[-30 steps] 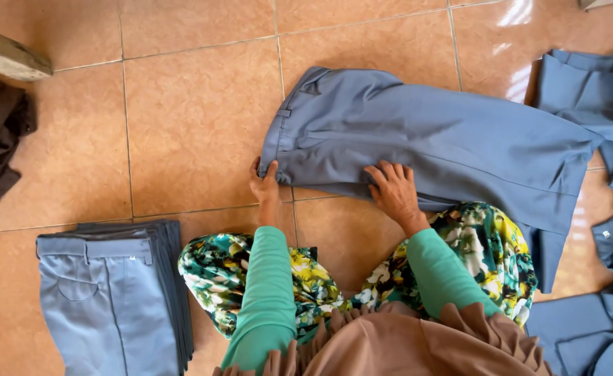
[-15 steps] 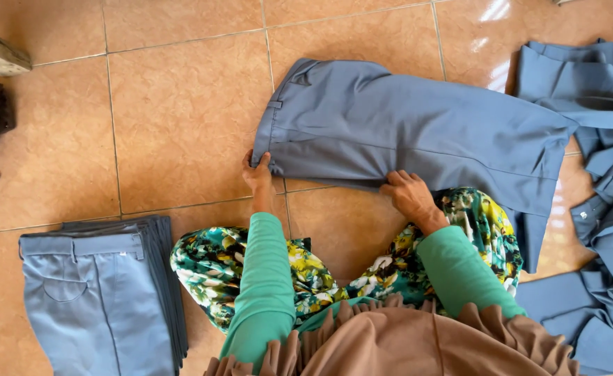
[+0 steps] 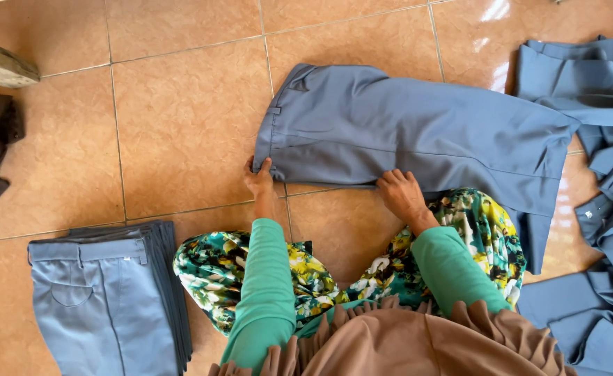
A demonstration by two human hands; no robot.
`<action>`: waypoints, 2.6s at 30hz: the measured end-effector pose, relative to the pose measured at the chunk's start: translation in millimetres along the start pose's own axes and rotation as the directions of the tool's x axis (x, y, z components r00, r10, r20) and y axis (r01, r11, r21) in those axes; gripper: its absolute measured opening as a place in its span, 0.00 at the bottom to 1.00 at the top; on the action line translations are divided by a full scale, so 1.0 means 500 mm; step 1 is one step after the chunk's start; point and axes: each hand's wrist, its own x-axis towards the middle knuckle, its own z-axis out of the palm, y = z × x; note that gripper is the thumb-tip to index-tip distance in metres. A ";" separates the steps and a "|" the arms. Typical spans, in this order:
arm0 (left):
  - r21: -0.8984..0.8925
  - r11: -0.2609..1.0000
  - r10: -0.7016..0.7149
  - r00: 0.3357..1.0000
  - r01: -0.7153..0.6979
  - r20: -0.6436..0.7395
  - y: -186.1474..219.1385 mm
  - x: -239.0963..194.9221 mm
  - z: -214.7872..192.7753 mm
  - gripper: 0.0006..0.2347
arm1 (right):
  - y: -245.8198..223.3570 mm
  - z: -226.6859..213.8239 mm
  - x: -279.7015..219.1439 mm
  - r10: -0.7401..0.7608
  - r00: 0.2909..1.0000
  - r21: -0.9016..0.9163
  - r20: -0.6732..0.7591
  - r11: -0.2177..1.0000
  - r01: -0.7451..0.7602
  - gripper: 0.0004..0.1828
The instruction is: The person sits on a tiled floor and folds a pair of grey trousers by hand. They smooth the fabric, fold the legs together, and then fold the garment into a compact rectangle before placing it on a growing stack of folded trousers.
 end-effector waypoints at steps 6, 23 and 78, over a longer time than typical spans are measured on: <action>-0.136 0.989 -0.059 0.998 0.059 0.005 0.078 -0.084 0.023 0.24 | 0.056 -0.080 0.047 0.224 0.946 0.083 -0.235 0.974 -0.211 0.07; -0.375 0.926 -0.107 0.979 0.036 -0.171 0.031 0.144 -0.178 0.22 | -0.182 0.068 0.141 0.215 0.976 0.331 -0.013 0.923 -0.199 0.07; -0.415 0.559 -0.606 0.695 0.718 0.387 0.241 -0.222 -0.169 0.46 | -0.265 -0.017 0.168 0.197 0.980 0.435 0.028 0.880 -0.190 0.11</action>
